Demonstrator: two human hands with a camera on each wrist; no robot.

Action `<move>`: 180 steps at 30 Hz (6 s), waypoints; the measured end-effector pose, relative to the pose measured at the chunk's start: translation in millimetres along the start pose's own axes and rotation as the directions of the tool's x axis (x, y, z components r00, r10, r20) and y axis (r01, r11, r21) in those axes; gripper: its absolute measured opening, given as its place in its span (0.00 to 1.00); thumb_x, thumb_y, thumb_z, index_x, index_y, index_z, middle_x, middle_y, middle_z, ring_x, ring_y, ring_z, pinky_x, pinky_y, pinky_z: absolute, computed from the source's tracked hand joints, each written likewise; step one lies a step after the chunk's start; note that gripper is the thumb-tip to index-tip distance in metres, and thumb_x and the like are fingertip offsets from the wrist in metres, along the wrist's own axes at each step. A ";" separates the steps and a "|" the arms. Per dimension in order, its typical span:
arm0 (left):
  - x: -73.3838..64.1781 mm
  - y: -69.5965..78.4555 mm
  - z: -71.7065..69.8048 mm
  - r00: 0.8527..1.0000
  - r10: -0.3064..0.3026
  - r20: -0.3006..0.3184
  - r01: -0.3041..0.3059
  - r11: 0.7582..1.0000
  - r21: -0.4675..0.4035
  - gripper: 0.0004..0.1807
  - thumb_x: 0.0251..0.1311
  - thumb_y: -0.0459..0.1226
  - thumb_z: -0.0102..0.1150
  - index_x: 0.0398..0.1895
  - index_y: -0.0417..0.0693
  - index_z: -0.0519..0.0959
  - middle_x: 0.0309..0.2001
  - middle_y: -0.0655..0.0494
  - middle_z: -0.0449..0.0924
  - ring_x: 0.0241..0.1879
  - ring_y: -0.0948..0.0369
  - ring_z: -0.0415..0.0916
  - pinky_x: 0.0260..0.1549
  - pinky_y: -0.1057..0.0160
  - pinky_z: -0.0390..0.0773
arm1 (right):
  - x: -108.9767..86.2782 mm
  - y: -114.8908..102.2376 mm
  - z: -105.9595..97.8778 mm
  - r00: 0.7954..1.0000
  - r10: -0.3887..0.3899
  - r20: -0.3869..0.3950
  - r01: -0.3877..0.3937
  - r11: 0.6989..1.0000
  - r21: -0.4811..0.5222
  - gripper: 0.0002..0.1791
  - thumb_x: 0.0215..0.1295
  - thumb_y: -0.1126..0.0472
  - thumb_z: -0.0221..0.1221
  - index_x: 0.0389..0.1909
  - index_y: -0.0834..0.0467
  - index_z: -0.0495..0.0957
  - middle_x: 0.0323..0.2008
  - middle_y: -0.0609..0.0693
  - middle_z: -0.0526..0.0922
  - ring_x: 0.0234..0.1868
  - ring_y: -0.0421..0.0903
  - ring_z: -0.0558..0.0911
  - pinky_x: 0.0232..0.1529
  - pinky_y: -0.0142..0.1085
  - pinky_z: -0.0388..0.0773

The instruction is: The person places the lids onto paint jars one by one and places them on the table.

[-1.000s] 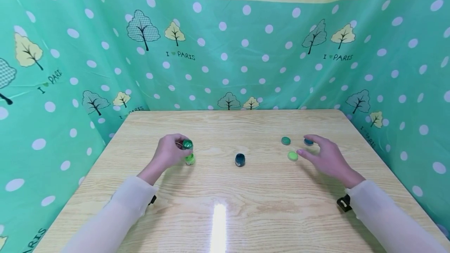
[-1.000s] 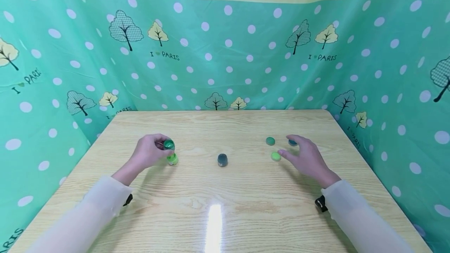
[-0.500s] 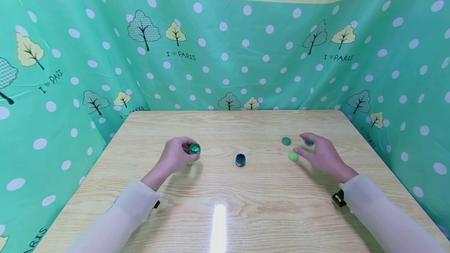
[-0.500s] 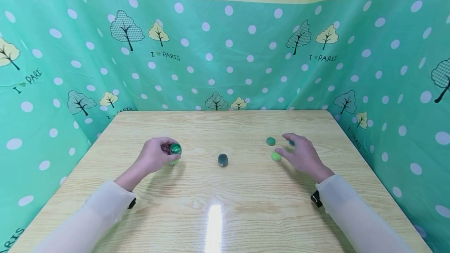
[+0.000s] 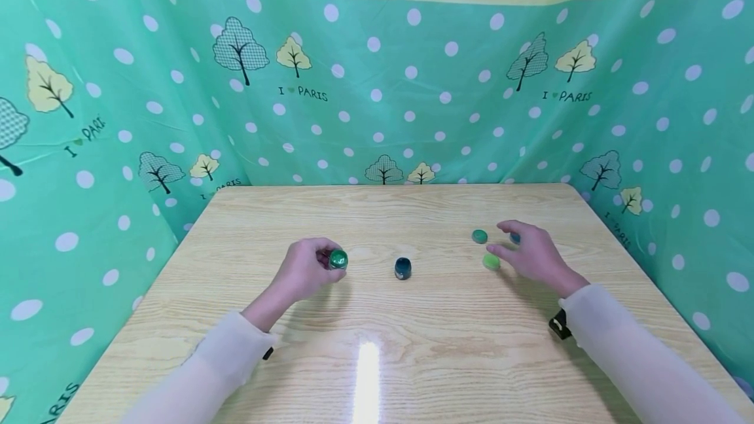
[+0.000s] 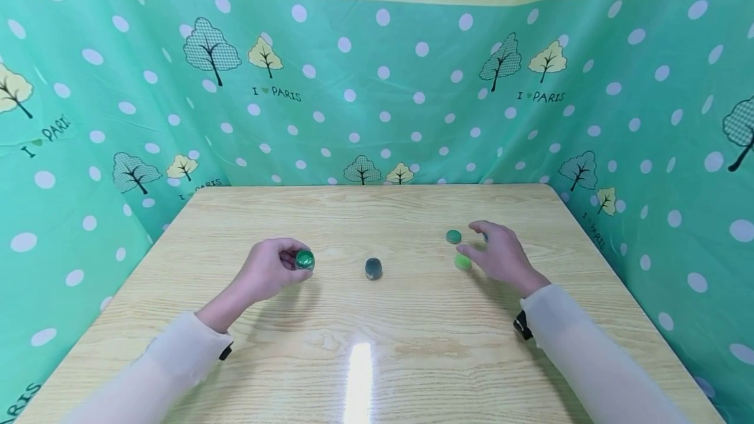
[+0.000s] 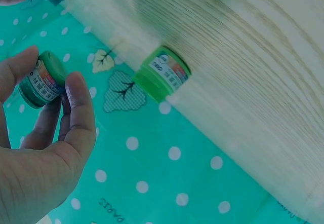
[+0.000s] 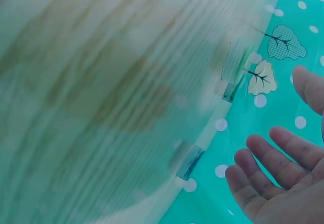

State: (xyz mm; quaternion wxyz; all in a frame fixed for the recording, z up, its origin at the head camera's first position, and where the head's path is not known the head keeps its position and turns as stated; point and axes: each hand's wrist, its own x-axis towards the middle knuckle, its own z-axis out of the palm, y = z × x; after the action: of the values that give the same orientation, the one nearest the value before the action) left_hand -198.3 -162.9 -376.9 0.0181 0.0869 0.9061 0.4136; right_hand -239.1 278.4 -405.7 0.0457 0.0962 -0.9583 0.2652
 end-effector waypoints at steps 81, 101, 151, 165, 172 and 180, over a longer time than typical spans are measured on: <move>-21.0 19.1 28.1 0.995 0.092 0.022 -0.092 0.996 -0.012 0.17 0.50 0.28 0.78 0.44 0.42 0.85 0.37 0.57 0.81 0.34 0.61 0.77 0.34 0.66 0.82 | 40.1 -18.7 18.0 0.980 0.138 0.141 -0.137 0.990 -0.016 0.28 0.70 0.55 0.66 0.63 0.69 0.76 0.52 0.63 0.81 0.51 0.57 0.79 0.52 0.50 0.80; -22.1 22.2 35.5 0.993 0.119 0.024 -0.119 0.993 0.009 0.16 0.49 0.27 0.78 0.42 0.43 0.85 0.36 0.57 0.80 0.33 0.61 0.77 0.34 0.67 0.81 | 21.0 -36.0 14.9 0.995 0.052 0.090 -0.055 0.998 0.035 0.24 0.70 0.58 0.66 0.61 0.67 0.78 0.49 0.60 0.81 0.48 0.56 0.78 0.47 0.48 0.79; -25.8 26.7 50.6 0.968 0.247 0.033 -0.249 0.967 0.050 0.16 0.47 0.27 0.77 0.41 0.41 0.86 0.36 0.58 0.81 0.33 0.63 0.76 0.33 0.68 0.80 | -7.7 -74.8 31.8 0.998 -0.059 -0.028 0.063 0.983 0.170 0.17 0.65 0.59 0.70 0.51 0.62 0.85 0.40 0.52 0.83 0.40 0.49 0.78 0.37 0.39 0.76; -25.0 28.0 55.0 0.966 0.256 0.046 -0.258 0.965 0.050 0.15 0.47 0.26 0.75 0.41 0.41 0.86 0.35 0.58 0.79 0.32 0.63 0.75 0.32 0.68 0.79 | -13.1 -88.8 37.6 0.995 -0.096 -0.032 0.100 0.975 0.197 0.17 0.64 0.59 0.71 0.51 0.61 0.85 0.39 0.51 0.83 0.38 0.47 0.78 0.39 0.40 0.77; -25.1 28.5 57.0 0.966 0.252 0.053 -0.255 0.966 0.049 0.15 0.47 0.26 0.74 0.40 0.42 0.87 0.35 0.58 0.79 0.32 0.63 0.74 0.31 0.68 0.78 | -15.2 -95.0 42.0 0.991 -0.125 -0.038 0.130 0.971 0.202 0.18 0.63 0.59 0.72 0.51 0.61 0.85 0.39 0.50 0.84 0.38 0.46 0.79 0.39 0.38 0.78; -25.3 29.4 59.7 0.963 0.264 0.050 -0.267 0.962 0.063 0.15 0.46 0.25 0.72 0.40 0.42 0.87 0.34 0.59 0.78 0.32 0.62 0.74 0.31 0.68 0.78 | -17.7 -101.5 45.7 0.990 -0.138 -0.031 0.142 0.965 0.221 0.17 0.62 0.60 0.72 0.51 0.60 0.85 0.38 0.48 0.83 0.39 0.45 0.79 0.41 0.39 0.78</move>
State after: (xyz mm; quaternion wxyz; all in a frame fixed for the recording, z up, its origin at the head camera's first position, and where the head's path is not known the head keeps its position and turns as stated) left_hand -162.9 -103.8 -395.0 -0.0221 0.2168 0.8994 0.3790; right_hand -202.3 172.3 -396.5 0.0606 0.1661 -0.9129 0.3680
